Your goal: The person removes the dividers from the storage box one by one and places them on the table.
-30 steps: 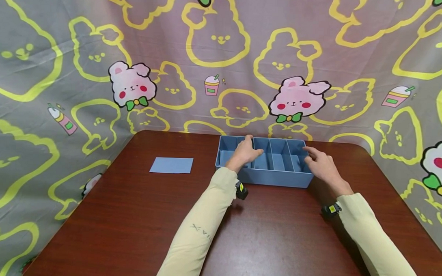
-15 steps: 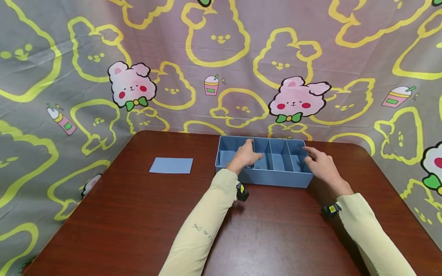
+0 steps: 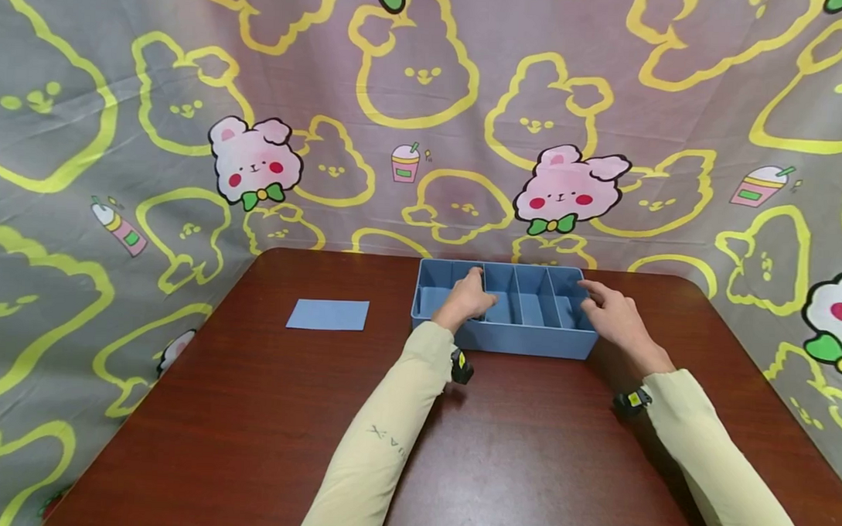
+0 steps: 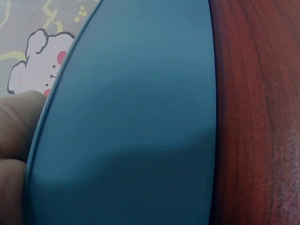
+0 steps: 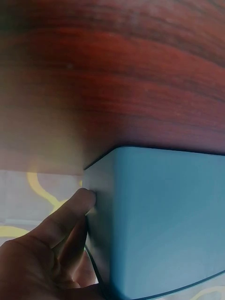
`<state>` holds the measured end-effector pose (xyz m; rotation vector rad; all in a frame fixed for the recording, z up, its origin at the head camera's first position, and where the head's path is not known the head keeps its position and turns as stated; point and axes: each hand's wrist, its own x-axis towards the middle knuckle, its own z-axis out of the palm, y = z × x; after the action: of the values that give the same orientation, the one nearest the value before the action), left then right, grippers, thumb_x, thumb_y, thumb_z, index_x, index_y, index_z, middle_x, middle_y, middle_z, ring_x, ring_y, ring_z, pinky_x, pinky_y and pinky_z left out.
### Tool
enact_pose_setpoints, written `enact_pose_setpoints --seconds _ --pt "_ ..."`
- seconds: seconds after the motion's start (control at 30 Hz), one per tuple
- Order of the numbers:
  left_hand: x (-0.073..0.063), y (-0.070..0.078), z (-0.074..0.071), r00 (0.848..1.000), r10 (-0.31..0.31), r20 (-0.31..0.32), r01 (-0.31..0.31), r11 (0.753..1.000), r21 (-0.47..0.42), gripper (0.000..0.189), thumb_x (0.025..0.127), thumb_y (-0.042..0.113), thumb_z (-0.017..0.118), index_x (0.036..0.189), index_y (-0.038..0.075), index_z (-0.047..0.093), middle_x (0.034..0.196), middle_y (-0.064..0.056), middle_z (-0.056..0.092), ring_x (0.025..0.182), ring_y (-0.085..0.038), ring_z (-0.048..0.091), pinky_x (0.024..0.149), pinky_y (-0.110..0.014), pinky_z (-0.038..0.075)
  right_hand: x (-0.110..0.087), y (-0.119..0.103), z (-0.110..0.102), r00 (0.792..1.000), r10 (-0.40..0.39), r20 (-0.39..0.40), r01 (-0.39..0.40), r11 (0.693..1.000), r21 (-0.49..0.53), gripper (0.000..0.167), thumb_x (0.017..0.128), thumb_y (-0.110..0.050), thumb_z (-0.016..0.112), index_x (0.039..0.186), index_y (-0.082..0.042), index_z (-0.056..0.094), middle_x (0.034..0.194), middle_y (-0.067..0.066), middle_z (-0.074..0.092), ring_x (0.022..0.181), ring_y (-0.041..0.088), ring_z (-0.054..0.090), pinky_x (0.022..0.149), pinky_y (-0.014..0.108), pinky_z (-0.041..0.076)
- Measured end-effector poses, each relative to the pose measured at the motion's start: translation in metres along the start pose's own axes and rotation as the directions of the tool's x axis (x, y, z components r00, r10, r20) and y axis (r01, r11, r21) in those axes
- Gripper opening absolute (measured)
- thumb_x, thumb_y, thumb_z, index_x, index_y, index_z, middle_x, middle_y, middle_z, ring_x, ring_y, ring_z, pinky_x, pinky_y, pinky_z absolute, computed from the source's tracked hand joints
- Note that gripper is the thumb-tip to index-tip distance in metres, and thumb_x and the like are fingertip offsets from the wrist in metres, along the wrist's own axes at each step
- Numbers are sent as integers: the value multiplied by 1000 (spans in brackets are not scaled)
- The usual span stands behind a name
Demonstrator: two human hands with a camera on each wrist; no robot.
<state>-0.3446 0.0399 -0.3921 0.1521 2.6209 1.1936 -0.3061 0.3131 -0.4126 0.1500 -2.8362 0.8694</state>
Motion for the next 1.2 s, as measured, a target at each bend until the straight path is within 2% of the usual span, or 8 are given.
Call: enact_pose_setpoints --seconds 0.13,0.4,0.5,0.6,0.7,0.8,1.03,1.2 --pt "0 0 -1 1000 -13 26 14 1000 -19 70 99 19 53 158 20 16 51 0 42 40 -15 34 50 -32 38 -2 0 0 1000 1 -7 -1 1000 -3 48 98 -19 39 144 -6 47 134 31 55 53 22 42 57 33 38" --pt "-4 0 -2 1000 -9 10 9 1000 -10 69 98 17 51 158 21 16 55 -2 45 39 -15 33 48 -32 37 -6 -4 -2 1000 14 4 -14 1000 17 49 98 -19 39 146 -7 45 134 32 54 54 22 42 55 33 37" --pt "-5 0 -3 1000 -10 4 10 1000 2 69 98 17 51 158 22 18 67 -5 54 39 -15 33 49 -32 38 -8 -5 -2 1000 13 7 -13 1000 16 49 98 -19 39 146 -7 45 133 32 54 53 22 42 54 33 37" --pt "-7 -1 -3 1000 -5 -6 5 1000 8 68 98 17 52 158 22 19 95 -8 61 40 -15 33 49 -32 38 -10 -7 -2 1000 16 8 -16 1000 15 49 99 -19 39 146 -7 45 133 31 55 52 21 41 53 33 36" --pt "-9 -1 -3 1000 8 -15 -8 1000 17 68 97 16 52 158 21 21 122 -10 58 41 -15 33 49 -32 38 -11 -8 -1 1000 21 6 -21 1000 16 49 98 -19 39 146 -8 45 133 31 55 50 20 39 53 33 35" --pt "-10 -2 -4 1000 21 -18 -20 1000 24 68 97 15 52 158 20 21 137 -9 52 41 -14 34 49 -31 38 -12 -10 -1 1000 22 1 -22 1000 10 49 98 -18 39 145 -8 46 134 31 55 52 19 41 56 33 36" --pt "-10 -2 -5 999 36 -23 -35 999 32 67 98 16 51 158 21 22 147 -7 46 39 -14 34 48 -31 38 -11 -10 -2 1000 22 -1 -22 1000 8 49 98 -18 39 145 -7 46 136 33 52 55 20 43 58 33 37" --pt "-11 -2 -4 997 59 -56 -56 997 59 66 97 17 51 157 20 24 137 -8 53 41 -14 35 50 -31 39 -11 -9 0 999 36 2 -36 999 4 49 98 -19 39 146 -8 45 138 32 51 57 22 44 58 33 37"
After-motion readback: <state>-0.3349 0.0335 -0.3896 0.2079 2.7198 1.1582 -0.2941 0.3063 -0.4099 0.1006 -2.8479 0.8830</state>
